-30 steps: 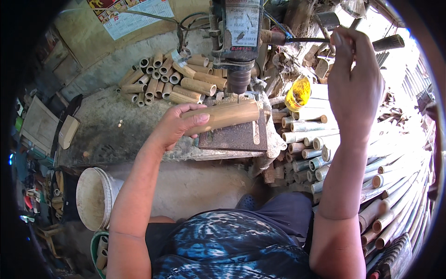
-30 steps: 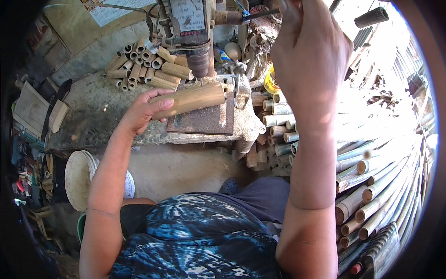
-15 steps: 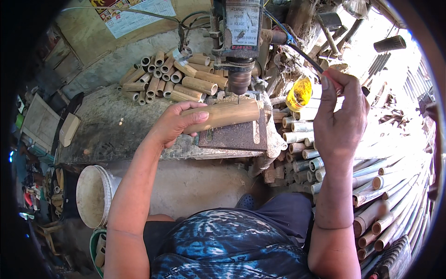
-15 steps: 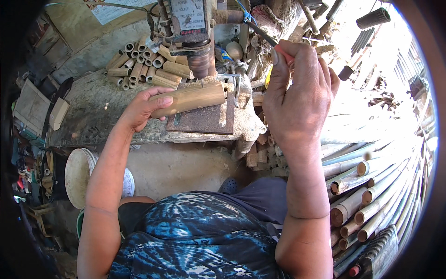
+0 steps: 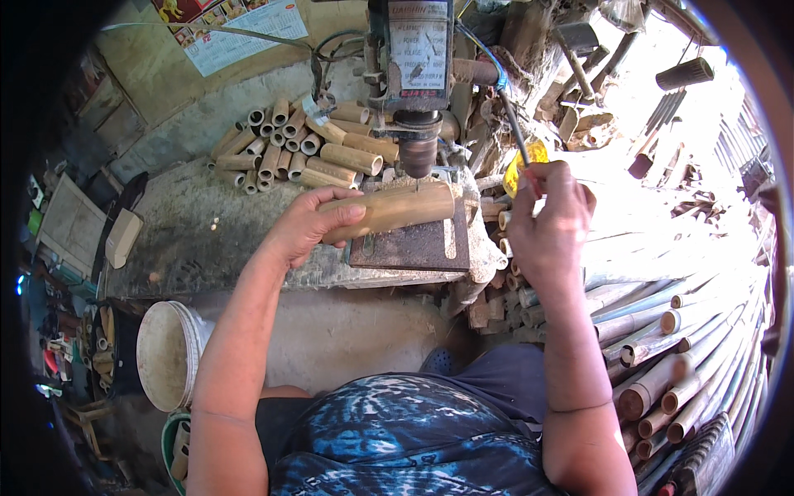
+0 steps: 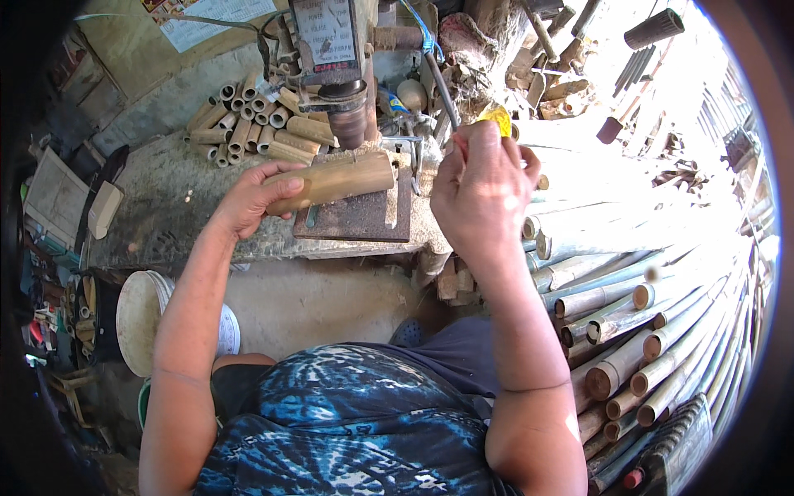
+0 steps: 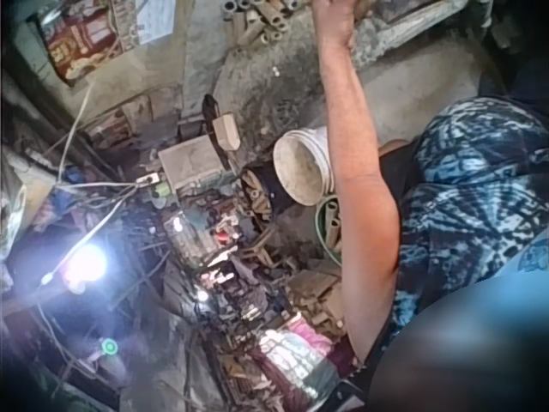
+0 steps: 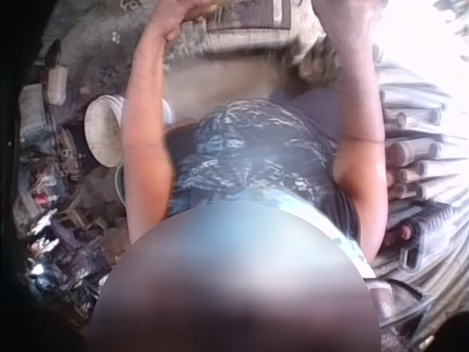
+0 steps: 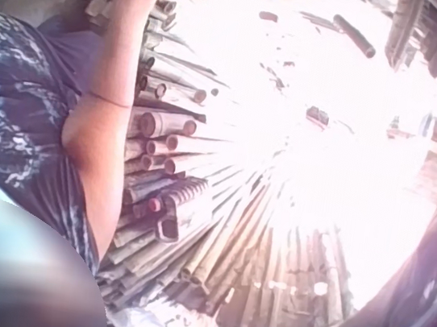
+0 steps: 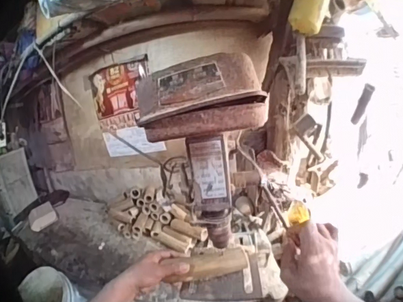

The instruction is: The person repeatedly picks up short bamboo tubes from a green bucket, positions them under a drill press, and drills a hole into each tube. After drilling, the person places the finished tubes into a white bucket. The process is repeated for multiple bamboo tubes.

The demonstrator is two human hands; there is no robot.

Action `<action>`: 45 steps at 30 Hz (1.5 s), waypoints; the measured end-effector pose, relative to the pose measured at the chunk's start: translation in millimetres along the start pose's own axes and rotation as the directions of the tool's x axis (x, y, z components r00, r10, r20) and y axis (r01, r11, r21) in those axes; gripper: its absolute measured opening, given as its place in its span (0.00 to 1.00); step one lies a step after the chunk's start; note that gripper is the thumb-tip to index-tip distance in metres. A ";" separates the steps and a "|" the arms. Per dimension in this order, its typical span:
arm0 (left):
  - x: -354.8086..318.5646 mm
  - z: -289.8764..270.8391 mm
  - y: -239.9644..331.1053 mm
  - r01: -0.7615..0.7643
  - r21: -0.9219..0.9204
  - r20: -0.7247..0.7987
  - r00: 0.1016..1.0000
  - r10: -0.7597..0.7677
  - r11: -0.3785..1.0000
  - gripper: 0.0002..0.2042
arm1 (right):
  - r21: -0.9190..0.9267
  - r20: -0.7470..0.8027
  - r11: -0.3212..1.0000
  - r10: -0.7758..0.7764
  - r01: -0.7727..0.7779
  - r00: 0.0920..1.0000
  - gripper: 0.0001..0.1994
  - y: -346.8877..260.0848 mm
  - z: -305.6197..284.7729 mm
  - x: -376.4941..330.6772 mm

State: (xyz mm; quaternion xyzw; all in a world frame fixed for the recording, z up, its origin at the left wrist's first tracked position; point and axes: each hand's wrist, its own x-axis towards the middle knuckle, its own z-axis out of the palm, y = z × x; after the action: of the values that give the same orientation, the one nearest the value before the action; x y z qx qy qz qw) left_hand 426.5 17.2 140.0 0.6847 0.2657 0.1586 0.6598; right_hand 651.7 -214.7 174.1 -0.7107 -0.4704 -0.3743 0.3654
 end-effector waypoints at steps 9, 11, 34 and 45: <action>-0.4 1.6 1.3 -0.002 0.030 -0.019 1.000 0.002 1.000 0.31 | -0.040 0.024 0.999 0.029 -0.028 0.999 0.06 36.4 92.2 -0.1; -0.4 1.9 1.7 -0.005 0.030 -0.002 1.000 0.005 1.000 0.31 | -0.077 0.145 0.993 0.105 -0.095 0.984 0.08 29.5 76.8 3.7; 25.7 52.3 -16.1 -0.294 0.256 -0.045 0.948 0.316 0.921 0.29 | -0.053 -0.009 0.994 0.092 -0.093 0.996 0.11 -37.9 -57.2 174.4; 36.9 60.6 -14.5 -0.363 0.475 -0.016 0.907 0.420 0.802 0.32 | 0.014 -0.160 0.978 -0.202 0.207 0.966 0.03 -12.9 -58.1 110.1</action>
State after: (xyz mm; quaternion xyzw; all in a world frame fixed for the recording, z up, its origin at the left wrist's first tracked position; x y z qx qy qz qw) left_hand 488.5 -11.5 115.9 0.8507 0.1876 0.2645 0.4137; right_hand 659.1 -218.2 299.0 -0.6207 -0.5165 -0.4579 0.3720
